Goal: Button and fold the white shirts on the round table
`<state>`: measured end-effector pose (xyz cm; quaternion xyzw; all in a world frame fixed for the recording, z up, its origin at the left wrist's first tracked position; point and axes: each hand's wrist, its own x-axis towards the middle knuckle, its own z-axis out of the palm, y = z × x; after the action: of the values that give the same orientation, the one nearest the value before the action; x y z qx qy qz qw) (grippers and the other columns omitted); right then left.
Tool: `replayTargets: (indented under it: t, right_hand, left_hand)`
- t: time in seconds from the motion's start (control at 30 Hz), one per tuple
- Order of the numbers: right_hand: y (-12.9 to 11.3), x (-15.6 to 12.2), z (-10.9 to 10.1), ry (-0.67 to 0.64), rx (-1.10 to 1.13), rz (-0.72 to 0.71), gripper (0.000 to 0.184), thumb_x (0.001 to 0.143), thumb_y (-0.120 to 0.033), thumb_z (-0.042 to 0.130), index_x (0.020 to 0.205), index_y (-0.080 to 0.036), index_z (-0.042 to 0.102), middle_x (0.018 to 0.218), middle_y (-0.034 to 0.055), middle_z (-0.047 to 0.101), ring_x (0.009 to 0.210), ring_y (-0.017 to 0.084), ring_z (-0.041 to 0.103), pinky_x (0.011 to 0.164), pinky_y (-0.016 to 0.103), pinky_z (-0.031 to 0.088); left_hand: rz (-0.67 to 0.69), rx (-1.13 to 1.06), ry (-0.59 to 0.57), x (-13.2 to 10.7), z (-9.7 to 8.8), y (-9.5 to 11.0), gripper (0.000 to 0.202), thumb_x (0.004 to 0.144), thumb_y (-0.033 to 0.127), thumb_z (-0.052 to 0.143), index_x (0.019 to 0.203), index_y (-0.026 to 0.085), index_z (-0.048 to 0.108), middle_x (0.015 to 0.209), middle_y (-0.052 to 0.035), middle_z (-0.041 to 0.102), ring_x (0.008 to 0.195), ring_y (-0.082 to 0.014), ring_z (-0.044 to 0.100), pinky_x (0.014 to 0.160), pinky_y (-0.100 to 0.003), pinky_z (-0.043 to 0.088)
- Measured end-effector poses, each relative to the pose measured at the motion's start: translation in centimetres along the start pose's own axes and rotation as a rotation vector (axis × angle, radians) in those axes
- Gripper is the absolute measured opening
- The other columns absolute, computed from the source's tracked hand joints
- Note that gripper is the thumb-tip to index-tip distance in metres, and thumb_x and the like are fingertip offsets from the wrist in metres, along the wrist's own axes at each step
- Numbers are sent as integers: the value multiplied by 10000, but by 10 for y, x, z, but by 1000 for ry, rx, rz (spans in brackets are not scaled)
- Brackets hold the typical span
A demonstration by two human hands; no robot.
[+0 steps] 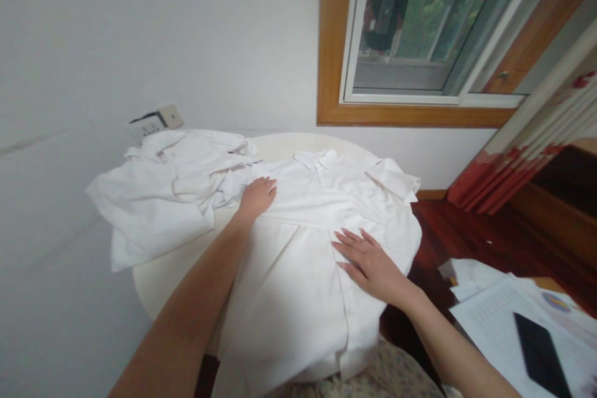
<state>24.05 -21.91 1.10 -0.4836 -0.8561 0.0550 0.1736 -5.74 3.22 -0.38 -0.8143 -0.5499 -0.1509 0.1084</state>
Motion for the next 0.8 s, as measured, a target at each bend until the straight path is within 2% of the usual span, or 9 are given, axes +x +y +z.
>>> replayTargets:
  t: [0.2, 0.43, 0.57, 0.8]
  right_hand:
    - [5, -1, -5, -38, 13, -4, 465, 967, -396, 397, 1420, -293, 412, 1482, 37, 390, 1394, 201, 303, 1157, 491, 202]
    - [9, -5, -7, -44, -29, -62, 585, 972, -348, 387, 1511, -294, 166, 1508, 31, 338, 1409, 193, 266, 1166, 500, 185]
    - [9, -9, -6, -20, -71, -83, 571, 980, -348, 375, 1509, -294, 168, 1516, 36, 316, 1413, 196, 254, 1170, 513, 164]
    - [3, -26, -6, 5, -121, 7, 596, 981, -402, 374, 1513, -301, 125, 1520, 48, 297, 1408, 205, 266, 1166, 533, 146]
  left_hand:
    - [30, 22, -10, 1, 0, -2, 428, 937, 301, 350, 1278, 172, 573, 1352, -94, 552, 1271, -213, 471, 1082, -357, 356]
    - [49, 15, -3, 4, 3, -6, 436, 933, 288, 344, 1292, 164, 557, 1359, -98, 545, 1285, -205, 455, 1096, -355, 337]
    - [41, 36, -1, 6, 5, -8, 440, 931, 290, 341, 1305, 178, 544, 1370, -88, 537, 1296, -200, 448, 1113, -361, 316]
    - [-2, 71, -46, 9, 11, -11, 457, 945, 294, 320, 1350, 182, 499, 1412, -80, 495, 1332, -200, 413, 1130, -362, 285]
